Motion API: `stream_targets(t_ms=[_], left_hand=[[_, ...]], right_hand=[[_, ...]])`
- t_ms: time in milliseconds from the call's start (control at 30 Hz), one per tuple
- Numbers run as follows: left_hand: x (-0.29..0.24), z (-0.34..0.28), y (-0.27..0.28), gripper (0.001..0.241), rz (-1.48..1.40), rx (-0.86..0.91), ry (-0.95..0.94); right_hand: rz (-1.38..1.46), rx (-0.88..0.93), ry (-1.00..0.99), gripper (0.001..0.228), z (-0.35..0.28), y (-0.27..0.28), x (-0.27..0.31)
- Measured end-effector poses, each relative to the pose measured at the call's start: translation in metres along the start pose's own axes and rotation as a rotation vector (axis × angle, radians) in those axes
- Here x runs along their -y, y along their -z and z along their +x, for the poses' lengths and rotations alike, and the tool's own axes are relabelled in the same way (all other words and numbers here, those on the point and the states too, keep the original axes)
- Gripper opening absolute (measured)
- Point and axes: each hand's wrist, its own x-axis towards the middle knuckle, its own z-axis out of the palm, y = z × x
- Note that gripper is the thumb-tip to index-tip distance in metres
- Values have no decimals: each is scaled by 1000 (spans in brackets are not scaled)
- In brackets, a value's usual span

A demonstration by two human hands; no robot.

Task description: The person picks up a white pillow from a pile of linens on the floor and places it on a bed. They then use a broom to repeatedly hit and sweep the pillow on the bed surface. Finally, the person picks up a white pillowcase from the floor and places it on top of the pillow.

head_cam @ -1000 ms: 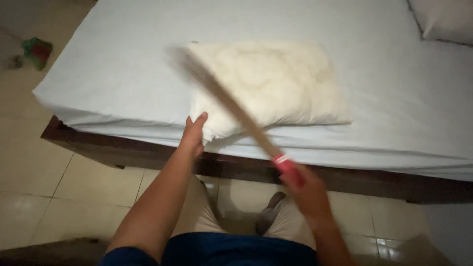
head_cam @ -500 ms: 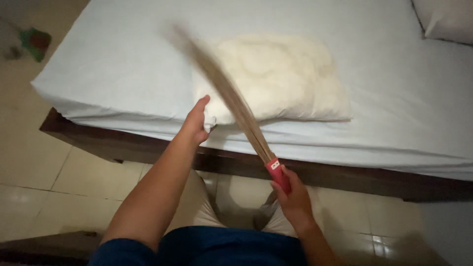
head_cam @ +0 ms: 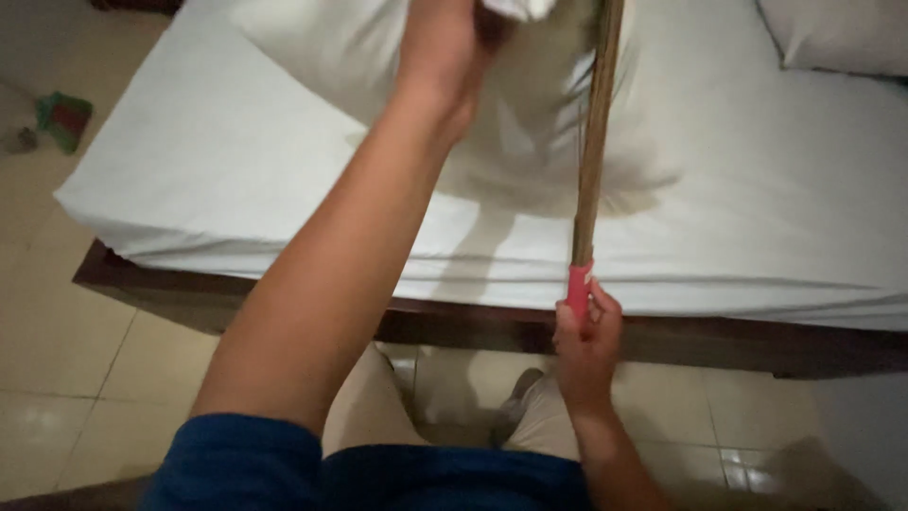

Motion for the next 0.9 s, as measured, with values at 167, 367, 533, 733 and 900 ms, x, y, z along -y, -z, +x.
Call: stream_targets(t_ms=[167,367,533,733,900], left_hand=[[-22,-47,10,63,273,-158,373],[1,-44,31,57,182,-181,266],[-19,-48,8,65,230,-226,337],[-17,-11,49,24,5,-378,225],[-66,-4,24,14,-252,-218,151]], right_hand=[[-221,-156,-481,48,-15,7,-30],[-16,-202,-516,45,-36,7,-24],[16,-72,-348,51,-36,-9,27],[-131,-64,-332,54,-36,0,-61],[-57,5,-247,63,-56,-9,-81]])
